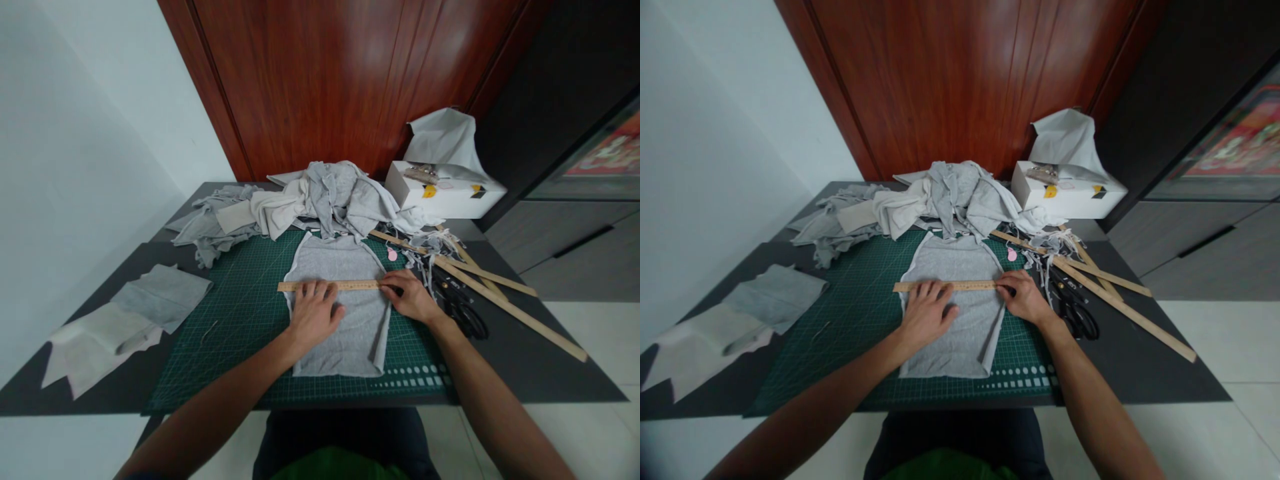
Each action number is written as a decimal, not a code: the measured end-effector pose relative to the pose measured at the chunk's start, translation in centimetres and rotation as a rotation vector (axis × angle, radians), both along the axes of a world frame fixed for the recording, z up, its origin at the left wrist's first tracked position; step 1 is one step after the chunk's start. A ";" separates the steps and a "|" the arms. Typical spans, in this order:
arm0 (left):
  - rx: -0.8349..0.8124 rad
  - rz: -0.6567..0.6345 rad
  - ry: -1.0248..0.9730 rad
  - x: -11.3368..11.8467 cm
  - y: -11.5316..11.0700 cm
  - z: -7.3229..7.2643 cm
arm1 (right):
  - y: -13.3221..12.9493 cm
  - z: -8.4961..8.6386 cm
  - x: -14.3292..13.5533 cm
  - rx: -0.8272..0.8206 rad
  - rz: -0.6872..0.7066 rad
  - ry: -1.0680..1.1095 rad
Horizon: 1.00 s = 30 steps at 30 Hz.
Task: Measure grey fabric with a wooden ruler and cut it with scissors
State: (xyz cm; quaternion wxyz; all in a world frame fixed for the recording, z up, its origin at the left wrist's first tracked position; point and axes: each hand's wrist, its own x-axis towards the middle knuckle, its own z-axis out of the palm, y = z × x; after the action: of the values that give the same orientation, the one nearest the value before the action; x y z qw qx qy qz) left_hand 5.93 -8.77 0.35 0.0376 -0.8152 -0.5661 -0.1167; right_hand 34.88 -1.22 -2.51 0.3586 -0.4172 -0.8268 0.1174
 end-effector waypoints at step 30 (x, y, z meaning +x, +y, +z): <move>-0.039 0.029 -0.007 0.3 -0.8 0.4 | 6.9 3.0 -1.3 -0.316 -0.774 -0.355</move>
State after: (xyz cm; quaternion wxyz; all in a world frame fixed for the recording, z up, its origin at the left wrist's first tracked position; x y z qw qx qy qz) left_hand 6.27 -9.53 0.70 0.0211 -0.8071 -0.5801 -0.1080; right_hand 33.57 5.71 0.47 0.1608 -0.7588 -0.6306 0.0262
